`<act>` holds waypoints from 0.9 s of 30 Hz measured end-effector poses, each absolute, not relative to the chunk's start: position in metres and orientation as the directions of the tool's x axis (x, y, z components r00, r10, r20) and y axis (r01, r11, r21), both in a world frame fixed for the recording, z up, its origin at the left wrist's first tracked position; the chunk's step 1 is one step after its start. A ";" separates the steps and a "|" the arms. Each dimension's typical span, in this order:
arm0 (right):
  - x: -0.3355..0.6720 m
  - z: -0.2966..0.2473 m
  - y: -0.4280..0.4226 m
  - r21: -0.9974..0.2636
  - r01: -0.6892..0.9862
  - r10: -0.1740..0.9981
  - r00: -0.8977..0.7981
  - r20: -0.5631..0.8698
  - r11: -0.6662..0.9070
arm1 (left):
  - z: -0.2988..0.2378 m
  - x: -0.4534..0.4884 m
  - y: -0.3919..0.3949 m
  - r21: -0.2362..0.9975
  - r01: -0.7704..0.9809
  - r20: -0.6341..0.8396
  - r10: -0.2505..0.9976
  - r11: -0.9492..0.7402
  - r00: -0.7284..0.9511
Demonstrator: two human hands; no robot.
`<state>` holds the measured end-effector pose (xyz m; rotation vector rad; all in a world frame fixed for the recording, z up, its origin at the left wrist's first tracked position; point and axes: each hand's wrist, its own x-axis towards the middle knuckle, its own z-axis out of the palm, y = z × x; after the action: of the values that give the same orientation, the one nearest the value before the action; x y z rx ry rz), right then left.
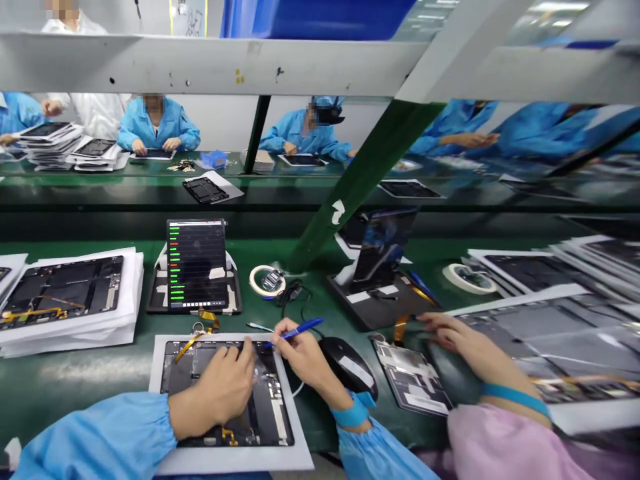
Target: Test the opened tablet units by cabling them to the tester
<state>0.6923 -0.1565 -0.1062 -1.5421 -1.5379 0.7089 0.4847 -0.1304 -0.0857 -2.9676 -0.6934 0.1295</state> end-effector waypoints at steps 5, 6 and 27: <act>0.689 -0.113 -0.159 -0.887 0.453 0.972 0.157 0.175 0.087 | -0.093 0.485 -0.127 -0.201 0.394 -0.017 0.406 -0.897 0.914; 0.689 -0.113 -0.159 -0.889 0.450 0.973 0.153 0.175 0.089 | -0.093 0.485 -0.128 -0.202 0.395 -0.017 0.407 -0.896 0.913; 0.695 -0.106 -0.153 -0.728 0.686 0.953 0.206 0.224 0.023 | -0.096 0.486 -0.131 -0.280 0.380 0.005 0.395 -0.882 0.919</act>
<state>0.6952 -0.1534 -0.1057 -1.7275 -1.5448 0.4476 0.4858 -0.1310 -0.0958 -2.8026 -0.5774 0.0746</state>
